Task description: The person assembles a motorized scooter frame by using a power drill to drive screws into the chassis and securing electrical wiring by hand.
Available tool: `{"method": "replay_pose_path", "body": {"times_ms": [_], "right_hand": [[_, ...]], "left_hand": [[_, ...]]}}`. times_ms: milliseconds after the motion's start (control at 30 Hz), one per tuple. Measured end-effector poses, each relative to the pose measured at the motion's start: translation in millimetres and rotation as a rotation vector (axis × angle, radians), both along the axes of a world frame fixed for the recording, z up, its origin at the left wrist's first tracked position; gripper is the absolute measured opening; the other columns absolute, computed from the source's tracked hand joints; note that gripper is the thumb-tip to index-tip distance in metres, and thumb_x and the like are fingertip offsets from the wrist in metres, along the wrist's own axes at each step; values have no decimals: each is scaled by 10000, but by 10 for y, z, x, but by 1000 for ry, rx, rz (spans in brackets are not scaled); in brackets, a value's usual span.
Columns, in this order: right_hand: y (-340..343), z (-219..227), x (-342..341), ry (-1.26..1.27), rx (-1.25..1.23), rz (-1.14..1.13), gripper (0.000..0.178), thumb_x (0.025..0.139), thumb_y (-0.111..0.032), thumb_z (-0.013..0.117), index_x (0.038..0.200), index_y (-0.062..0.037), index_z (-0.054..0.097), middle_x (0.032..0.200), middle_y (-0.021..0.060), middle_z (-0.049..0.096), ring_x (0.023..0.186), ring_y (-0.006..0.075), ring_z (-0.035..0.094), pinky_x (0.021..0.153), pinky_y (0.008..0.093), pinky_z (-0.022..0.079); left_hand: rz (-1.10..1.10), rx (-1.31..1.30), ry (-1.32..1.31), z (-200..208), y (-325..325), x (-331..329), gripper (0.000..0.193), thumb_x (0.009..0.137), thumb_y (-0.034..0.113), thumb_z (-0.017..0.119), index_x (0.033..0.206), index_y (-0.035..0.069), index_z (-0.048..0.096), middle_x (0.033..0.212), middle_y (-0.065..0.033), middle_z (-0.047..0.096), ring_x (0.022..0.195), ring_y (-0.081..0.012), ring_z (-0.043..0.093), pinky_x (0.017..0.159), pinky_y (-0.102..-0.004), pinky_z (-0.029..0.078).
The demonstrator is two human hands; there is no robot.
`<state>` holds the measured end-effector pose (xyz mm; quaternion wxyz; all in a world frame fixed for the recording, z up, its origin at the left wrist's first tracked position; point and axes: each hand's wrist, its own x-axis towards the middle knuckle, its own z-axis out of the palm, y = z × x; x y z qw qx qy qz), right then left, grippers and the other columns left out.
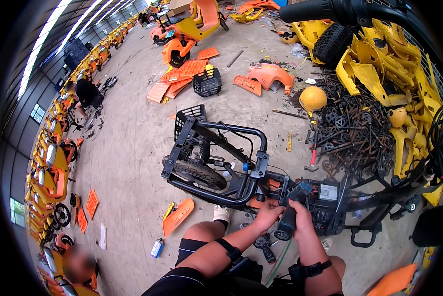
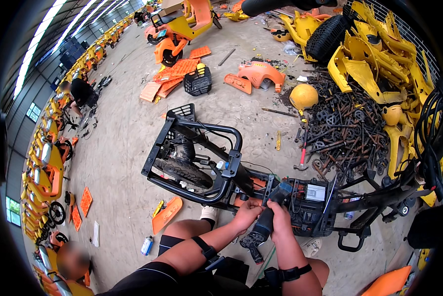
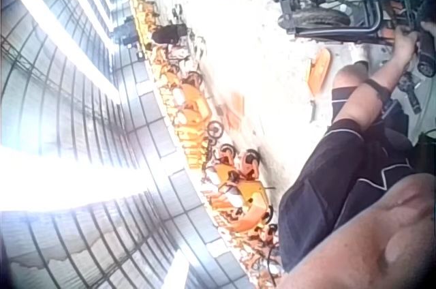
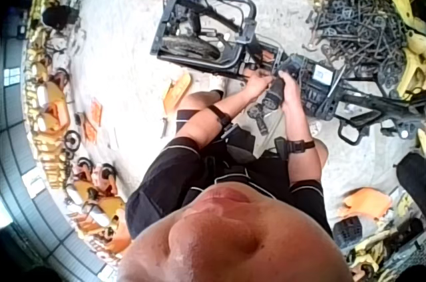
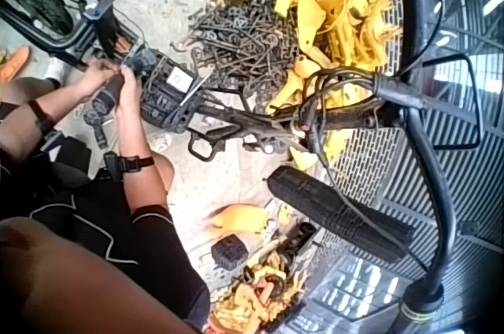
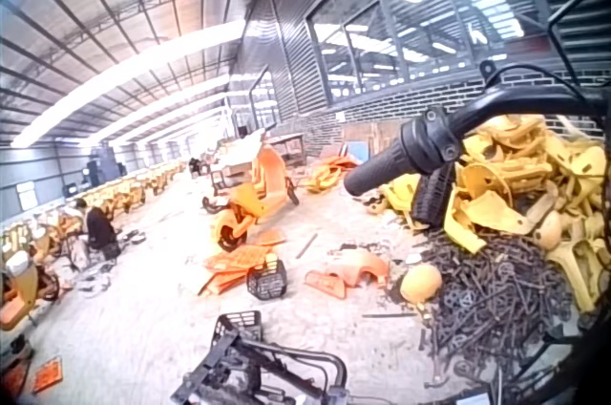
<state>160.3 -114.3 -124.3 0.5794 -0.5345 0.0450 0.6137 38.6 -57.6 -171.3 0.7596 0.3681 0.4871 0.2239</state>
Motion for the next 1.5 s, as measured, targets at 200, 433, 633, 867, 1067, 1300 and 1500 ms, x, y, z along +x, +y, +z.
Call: {"method": "replay_pose_path", "body": {"times_ms": [200,433,633,867,1067,1300,1500], "right_hand": [[3,5,4,10,-2,-8,336,872,-214,659,1119,-4,569,906,123,661,685,209,657,594,331,549],[8,-2,12,20,-2,-7,326,875,-218,656,1114,-12,578,906,122,659,688,208,654,597,333,548],[13,6,6,19,-3,-14,326,876,-221,653,1117,-14,581,901,121,655,684,209,651,598,333,547],[22,26,6,19,-7,-17,329,873,-221,655,1114,-9,580,895,120,653,681,212,651,597,334,546],[21,-9,43,18,-7,-28,329,868,-221,662,1108,-9,584,894,117,652,681,209,651,598,331,547],[56,-124,16,9,-10,-13,357,864,-274,674,1107,-25,593,817,133,651,617,245,660,573,336,565],[80,41,-59,-8,-46,-27,380,857,-292,660,1134,-45,577,841,135,650,621,240,649,570,333,555]], "left_hand": [[40,-3,-35,-219,-15,20,281,889,108,670,1086,-29,524,893,-61,622,738,-110,589,657,-251,480],[-5,-2,-50,-204,22,13,374,894,57,645,1168,-65,421,919,-105,667,716,-117,620,631,-244,496],[1,9,-44,-249,20,25,355,897,53,636,1162,-64,430,916,-105,672,708,-113,618,628,-239,495],[-9,12,-55,-254,32,28,362,893,49,640,1164,-62,428,925,-117,673,717,-118,625,633,-242,501],[25,15,-43,-209,24,69,349,886,44,643,1143,-71,437,926,-121,673,728,-131,629,643,-253,509],[17,62,-17,-289,33,28,368,885,91,672,1170,-31,473,994,-130,655,805,-141,620,693,-273,511],[16,166,-31,-320,37,22,364,856,2,679,1138,-9,450,873,-68,580,674,-110,600,595,-238,493]]}}
